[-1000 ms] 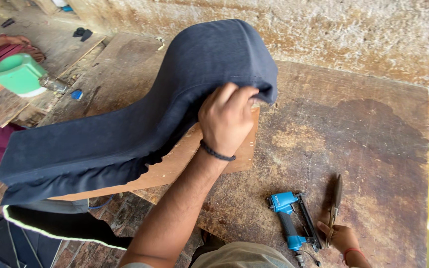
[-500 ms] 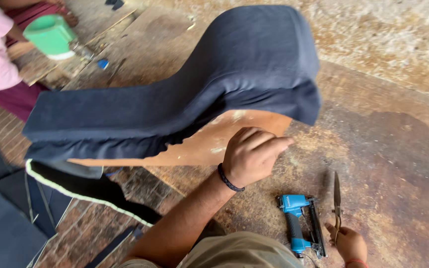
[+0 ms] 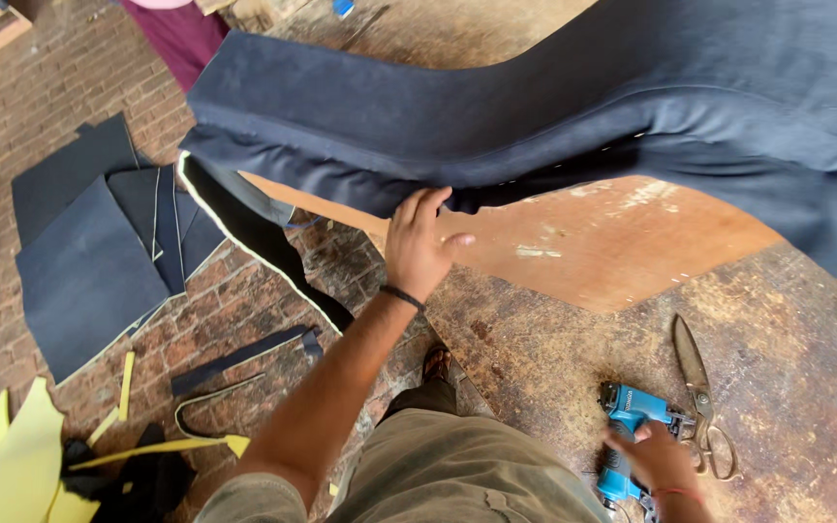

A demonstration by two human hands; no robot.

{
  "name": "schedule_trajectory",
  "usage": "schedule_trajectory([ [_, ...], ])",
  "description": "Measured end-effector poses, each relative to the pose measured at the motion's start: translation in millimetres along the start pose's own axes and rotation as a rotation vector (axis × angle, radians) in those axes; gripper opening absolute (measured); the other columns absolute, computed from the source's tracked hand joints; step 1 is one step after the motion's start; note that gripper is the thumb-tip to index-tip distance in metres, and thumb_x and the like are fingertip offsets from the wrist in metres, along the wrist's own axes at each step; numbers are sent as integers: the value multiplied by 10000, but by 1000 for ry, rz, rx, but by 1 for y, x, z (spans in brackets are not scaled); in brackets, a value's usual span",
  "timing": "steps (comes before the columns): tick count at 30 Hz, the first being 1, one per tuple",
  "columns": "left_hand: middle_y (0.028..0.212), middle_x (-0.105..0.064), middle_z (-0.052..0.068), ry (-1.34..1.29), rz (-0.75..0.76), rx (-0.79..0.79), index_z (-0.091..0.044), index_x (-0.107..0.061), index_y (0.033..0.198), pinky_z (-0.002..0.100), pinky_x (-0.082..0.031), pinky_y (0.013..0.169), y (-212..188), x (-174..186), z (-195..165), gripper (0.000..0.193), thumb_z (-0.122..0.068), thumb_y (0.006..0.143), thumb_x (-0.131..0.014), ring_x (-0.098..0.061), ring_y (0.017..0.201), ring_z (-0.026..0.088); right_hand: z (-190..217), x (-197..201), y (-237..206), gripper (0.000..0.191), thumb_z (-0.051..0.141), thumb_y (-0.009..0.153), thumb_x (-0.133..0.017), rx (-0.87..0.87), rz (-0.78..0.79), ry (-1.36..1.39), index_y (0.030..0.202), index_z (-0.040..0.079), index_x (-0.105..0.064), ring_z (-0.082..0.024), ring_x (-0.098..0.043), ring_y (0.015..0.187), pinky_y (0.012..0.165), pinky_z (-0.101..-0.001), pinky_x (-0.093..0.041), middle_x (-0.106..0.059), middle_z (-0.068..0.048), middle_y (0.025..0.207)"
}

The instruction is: The person stretches dark fabric over a foam-padded wooden chair seat and backrest on a workbench, staples the fabric to the frame with a pneumatic nail gun, tucks and pulls the fabric taut by hand, trims excess fabric with shears, and smooths the finished padded seat.

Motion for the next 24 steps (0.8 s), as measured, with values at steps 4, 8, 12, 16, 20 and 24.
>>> schedule_trajectory([
  [4, 1222, -697, 104, -33, 1, -98, -118, -711, 1227, 430, -528, 1001, 18, -10, 35, 463, -222, 798, -850, -640, 1152, 300, 16, -27, -17, 897, 568, 701, -858, -85, -117, -51, 1342, 48, -508, -415, -701, 1158, 976, -468, -557, -724, -253, 1208],
  [8, 1081, -761, 33, -194, 47, -90, -140, -781, 1062, 337, -616, 830, 27, -21, 55, 259, 27, 877, -707, -735, 985, 213, 15, -42, -20, 932, 338, 641, -936, -115, -309, 170, 1347, 14, -421, -435, -664, 1132, 971, -498, -521, -684, -259, 1218],
  [12, 956, -745, 16, -365, 32, -62, -132, -777, 1005, 286, -622, 696, 21, -29, 61, 265, 87, 899, -671, -745, 847, 161, 21, -39, -32, 737, 259, 680, -926, -61, -548, 370, 1184, -52, -487, -382, -653, 924, 806, -481, -523, -669, -228, 1043],
  [16, 892, -689, 26, -438, -11, -354, -118, -778, 1023, 300, -610, 692, 8, -27, 75, 243, 57, 865, -725, -684, 804, 175, 68, -37, -76, 406, 244, 794, -855, -182, -322, 755, 934, -64, -631, -294, -653, 666, 615, -447, -530, -701, -160, 774],
  [20, 867, -658, 26, -441, 68, -579, -104, -785, 1047, 293, -601, 699, 5, -33, 93, 164, -32, 902, -811, -660, 814, 181, 171, -45, -138, 291, 228, 795, -850, -4, -474, 687, 874, -20, -719, -207, -712, 626, 595, -374, -557, -739, -116, 706],
  [24, 1124, -720, 86, -472, 143, -760, -34, -751, 1147, 301, -613, 868, -5, -30, 109, 246, -55, 904, -780, -677, 1015, 215, 284, -45, -179, 374, 170, 721, -803, 300, -785, 515, 1052, 18, -718, -232, -736, 685, 640, -350, -568, -713, -154, 742],
])
Point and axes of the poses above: each hand's wrist, its own y-axis towards the middle knuckle, its own x-axis out of the back of the hand, z = x × y, the point moved 1 cm from there along y, towards the middle knuckle
